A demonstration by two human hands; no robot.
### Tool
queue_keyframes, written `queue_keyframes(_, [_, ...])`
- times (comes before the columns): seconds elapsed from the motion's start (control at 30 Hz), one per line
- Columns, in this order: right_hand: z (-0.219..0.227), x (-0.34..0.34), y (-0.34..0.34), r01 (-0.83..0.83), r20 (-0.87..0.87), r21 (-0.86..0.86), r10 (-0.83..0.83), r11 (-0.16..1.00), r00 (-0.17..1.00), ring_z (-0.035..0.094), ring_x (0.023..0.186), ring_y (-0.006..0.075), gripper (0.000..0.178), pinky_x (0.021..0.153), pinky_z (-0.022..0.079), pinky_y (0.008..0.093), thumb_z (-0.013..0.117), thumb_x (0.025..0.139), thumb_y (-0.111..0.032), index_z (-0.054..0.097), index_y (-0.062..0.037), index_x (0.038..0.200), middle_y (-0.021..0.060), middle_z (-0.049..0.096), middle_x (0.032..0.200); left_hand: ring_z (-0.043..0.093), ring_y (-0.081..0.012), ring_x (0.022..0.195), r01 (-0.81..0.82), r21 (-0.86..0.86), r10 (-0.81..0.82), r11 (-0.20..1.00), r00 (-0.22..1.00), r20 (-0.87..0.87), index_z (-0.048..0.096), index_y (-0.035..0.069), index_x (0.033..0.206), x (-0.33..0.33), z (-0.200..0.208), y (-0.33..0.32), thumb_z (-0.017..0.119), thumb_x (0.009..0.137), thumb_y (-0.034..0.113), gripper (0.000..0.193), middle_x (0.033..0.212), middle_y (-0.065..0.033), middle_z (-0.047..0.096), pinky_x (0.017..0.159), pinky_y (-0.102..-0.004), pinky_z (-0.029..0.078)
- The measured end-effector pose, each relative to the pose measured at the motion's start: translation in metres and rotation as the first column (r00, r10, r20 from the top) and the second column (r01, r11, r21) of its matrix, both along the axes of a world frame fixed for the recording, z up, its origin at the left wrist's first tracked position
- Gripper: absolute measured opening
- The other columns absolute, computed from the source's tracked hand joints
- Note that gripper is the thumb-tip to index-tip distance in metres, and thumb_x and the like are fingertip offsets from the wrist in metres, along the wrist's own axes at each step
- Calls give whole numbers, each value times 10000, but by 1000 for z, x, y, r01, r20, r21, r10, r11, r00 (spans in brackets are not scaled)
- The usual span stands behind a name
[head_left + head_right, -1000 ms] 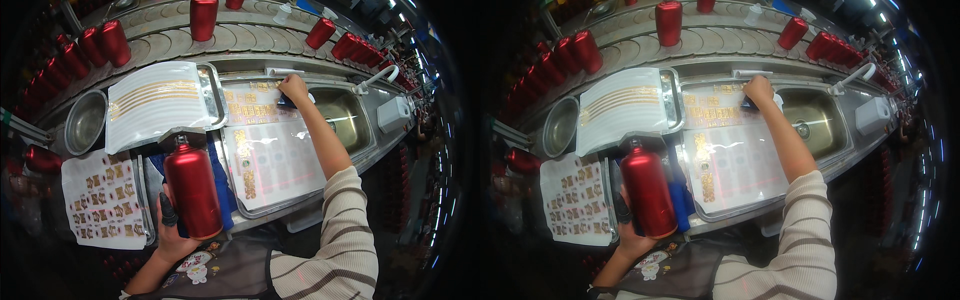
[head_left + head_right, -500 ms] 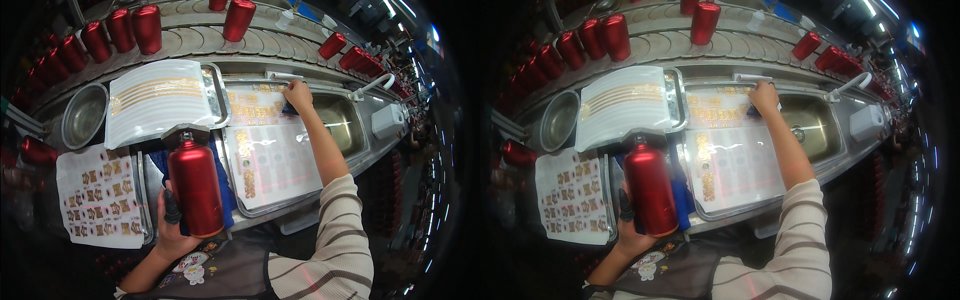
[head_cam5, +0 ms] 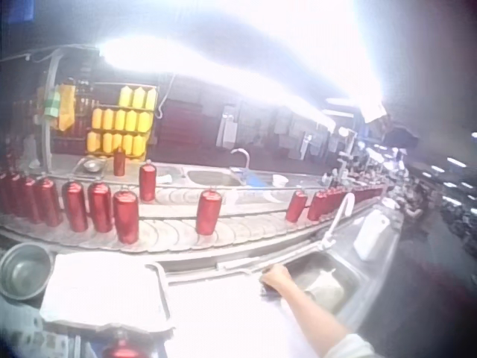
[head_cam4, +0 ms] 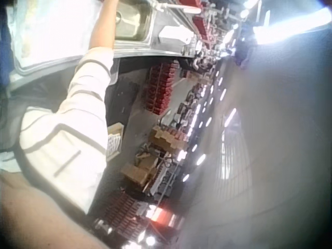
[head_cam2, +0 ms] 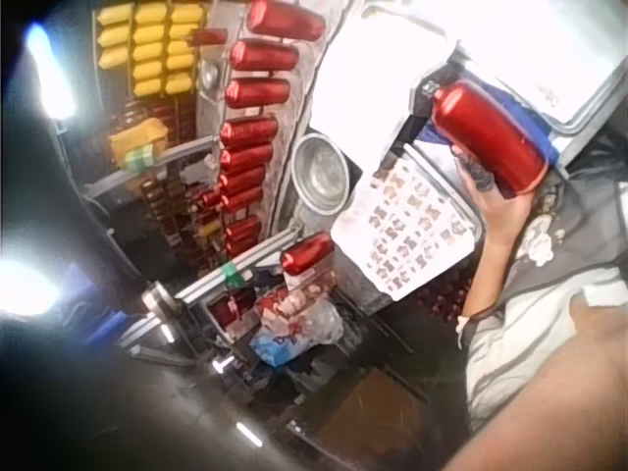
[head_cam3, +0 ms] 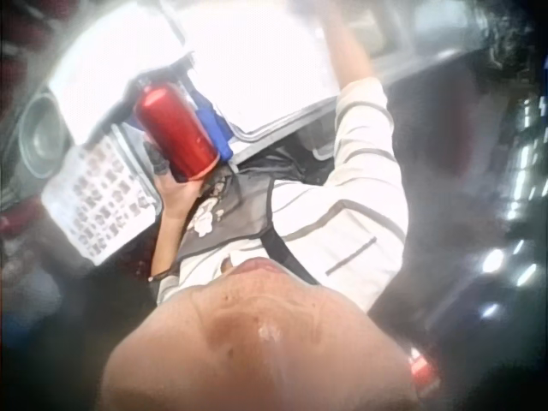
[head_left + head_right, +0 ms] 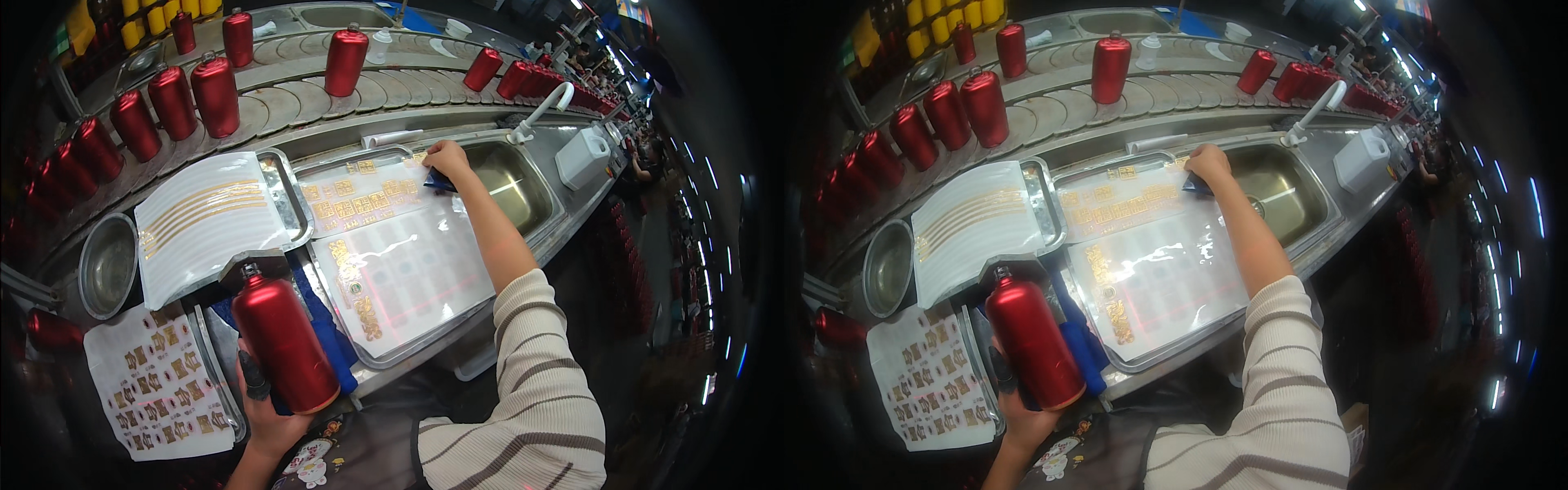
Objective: The person applies gold stickers to red cylindrical containers, smoothing each label with fingers and a blue cloth. The person handles multiple containers one at a time, placing finished units on a nearby rack.
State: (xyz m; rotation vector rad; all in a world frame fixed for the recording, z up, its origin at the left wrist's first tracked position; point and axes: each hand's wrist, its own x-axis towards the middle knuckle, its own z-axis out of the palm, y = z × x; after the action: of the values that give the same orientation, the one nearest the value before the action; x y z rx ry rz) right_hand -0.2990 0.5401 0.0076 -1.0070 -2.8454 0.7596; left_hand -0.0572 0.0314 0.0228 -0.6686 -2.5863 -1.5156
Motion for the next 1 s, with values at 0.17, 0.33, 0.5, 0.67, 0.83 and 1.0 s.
queue_keyframes(0.17, [1,-7,-5,43,-55,35,-41,998,998,688,994,336,260,872,538,406,713,744,-212,763,-105,975,167,724,1025,537,-296,1231,-66,207,28,976,983,180,145,22,1563,-2,14,15,924,652,170,1207,1432,-181,447,1039,-393,441])
queue_keyframes(0.33, [9,12,-22,49,-225,172,-9,984,974,667,1005,353,231,848,535,451,638,811,-214,741,-84,972,165,705,1046,430,-350,1328,-147,134,125,980,979,158,280,35,1517,7,32,24,926,652,214,1095,1483,-221,393,1118,-445,324])
queue_keyframes(0.5, [33,46,-59,-106,-346,459,288,882,893,646,869,353,141,752,521,445,643,805,-205,692,-77,838,144,647,887,322,-414,1413,-77,-133,72,988,996,-47,284,9,1515,7,18,15,928,654,272,1107,1537,-266,319,1186,-485,196])
queue_keyframes(0.67, [98,96,-155,-467,-322,494,653,733,685,624,821,333,113,726,491,439,650,833,-184,668,-72,838,127,612,813,375,-393,1379,-79,-9,79,997,997,24,148,-13,1550,5,10,8,937,645,248,1229,1527,-255,323,1161,-459,256])
queue_keyframes(0.83, [160,170,-219,-743,-250,336,815,579,523,604,748,287,77,674,463,389,683,807,-86,645,-34,850,103,588,784,495,-372,1273,-8,-69,18,998,989,146,131,-21,1541,6,-7,-4,929,656,249,1223,1420,-220,441,1083,-435,384])
queue_keyframes(1.0, [181,186,-269,-970,-265,124,949,211,172,460,575,169,108,509,316,305,699,724,-13,667,-31,825,60,531,719,545,-354,1211,2,-12,0,1000,983,184,304,4,1469,0,7,-1,920,671,264,1041,1341,-196,513,1014,-430,452])
